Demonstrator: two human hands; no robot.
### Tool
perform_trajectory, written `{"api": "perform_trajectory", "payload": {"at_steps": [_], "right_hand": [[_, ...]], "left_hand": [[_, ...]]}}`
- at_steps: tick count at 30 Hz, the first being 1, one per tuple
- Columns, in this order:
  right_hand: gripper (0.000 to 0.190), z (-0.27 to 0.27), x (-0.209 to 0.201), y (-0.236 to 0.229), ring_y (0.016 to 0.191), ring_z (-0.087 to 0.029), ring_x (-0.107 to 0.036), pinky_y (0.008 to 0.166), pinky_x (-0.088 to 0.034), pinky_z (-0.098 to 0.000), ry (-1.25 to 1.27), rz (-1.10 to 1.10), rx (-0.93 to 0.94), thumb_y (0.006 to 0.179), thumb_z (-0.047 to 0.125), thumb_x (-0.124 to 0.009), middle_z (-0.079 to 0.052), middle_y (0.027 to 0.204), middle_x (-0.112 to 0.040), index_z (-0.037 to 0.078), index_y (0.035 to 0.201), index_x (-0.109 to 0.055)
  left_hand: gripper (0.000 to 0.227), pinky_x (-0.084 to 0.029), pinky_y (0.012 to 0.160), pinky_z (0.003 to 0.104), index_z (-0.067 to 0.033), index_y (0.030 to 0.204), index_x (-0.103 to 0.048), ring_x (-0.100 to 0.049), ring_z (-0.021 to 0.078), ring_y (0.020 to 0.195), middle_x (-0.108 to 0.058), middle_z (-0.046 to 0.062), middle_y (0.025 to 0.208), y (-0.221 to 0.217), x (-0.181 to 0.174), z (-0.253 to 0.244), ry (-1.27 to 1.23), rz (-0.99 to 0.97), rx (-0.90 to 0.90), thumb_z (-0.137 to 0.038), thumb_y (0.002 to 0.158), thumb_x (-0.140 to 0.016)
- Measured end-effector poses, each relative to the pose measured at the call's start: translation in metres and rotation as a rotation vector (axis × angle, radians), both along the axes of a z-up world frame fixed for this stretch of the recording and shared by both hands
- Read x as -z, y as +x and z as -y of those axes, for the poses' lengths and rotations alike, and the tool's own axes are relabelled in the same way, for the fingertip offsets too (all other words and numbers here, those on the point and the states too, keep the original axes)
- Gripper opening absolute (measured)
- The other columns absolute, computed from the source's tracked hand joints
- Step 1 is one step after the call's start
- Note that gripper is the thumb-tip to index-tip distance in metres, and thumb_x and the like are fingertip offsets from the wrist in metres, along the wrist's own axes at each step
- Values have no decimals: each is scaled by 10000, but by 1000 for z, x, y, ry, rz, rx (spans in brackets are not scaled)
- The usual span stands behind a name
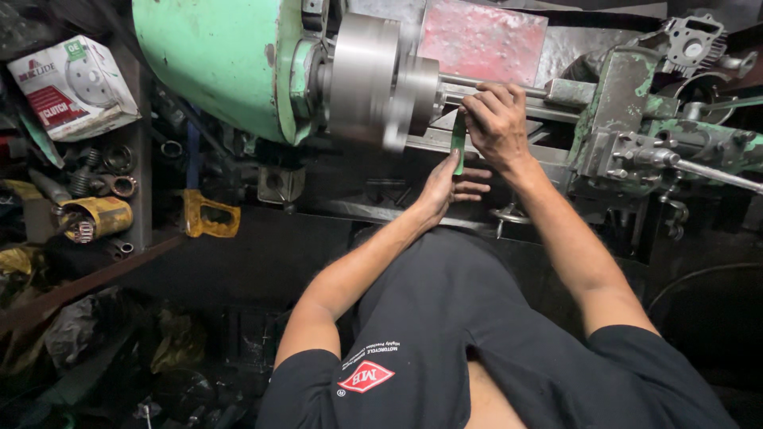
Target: The person operates a metal lathe, tightening the chuck with a chuck key, then uses a green abrasive strip to smooth the rotating metal workpiece. The person repeatedly applies the strip to the spinning part and briefly pauses to adjust the tool.
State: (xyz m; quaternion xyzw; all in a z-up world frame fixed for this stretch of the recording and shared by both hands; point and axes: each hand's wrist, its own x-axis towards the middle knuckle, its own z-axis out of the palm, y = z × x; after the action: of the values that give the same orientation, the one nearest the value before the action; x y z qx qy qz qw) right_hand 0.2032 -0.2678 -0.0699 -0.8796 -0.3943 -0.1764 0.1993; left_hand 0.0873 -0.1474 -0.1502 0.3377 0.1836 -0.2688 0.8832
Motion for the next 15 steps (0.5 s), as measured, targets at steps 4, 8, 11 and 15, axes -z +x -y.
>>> {"api": "perform_trajectory", "payload": {"at_steps": [4,8,11,15], "right_hand": [[233,-3,3,1,1191,-258,-636,1045,-400,-446,8,0,2,924,84,-780,-68,1090,-691,71,1142,-697],[233,-5,4,1,1189,-245,-637,1042,-399,-439,3,20,4,934,91,-787,-56,1097,-693,75,1150,-700],[239,-6,5,1,1170,-242,-634,1030,-401,-437,9,32,2,919,94,-791,-49,1087,-694,80,1142,-706],[234,-10,7,4,1146,-248,-622,1016,-404,-435,29,44,-8,902,103,-800,-44,1053,-685,90,1117,-710]], "left_hand": [[654,-628,748,382,-47,1411,-478,-758,271,910,-723,213,1156,2,2,-1,-14,-9,0,-584,1062,-343],[646,-629,754,391,-60,1401,-482,-760,276,911,-728,211,1145,1,5,0,-14,-12,16,-584,1067,-304],[615,-626,763,407,-61,1363,-472,-756,283,913,-730,212,1143,3,11,2,-36,-20,8,-574,1074,-295],[600,-623,765,405,-60,1328,-467,-754,279,910,-733,197,1128,6,21,6,-54,-44,4,-575,1077,-290]]}}
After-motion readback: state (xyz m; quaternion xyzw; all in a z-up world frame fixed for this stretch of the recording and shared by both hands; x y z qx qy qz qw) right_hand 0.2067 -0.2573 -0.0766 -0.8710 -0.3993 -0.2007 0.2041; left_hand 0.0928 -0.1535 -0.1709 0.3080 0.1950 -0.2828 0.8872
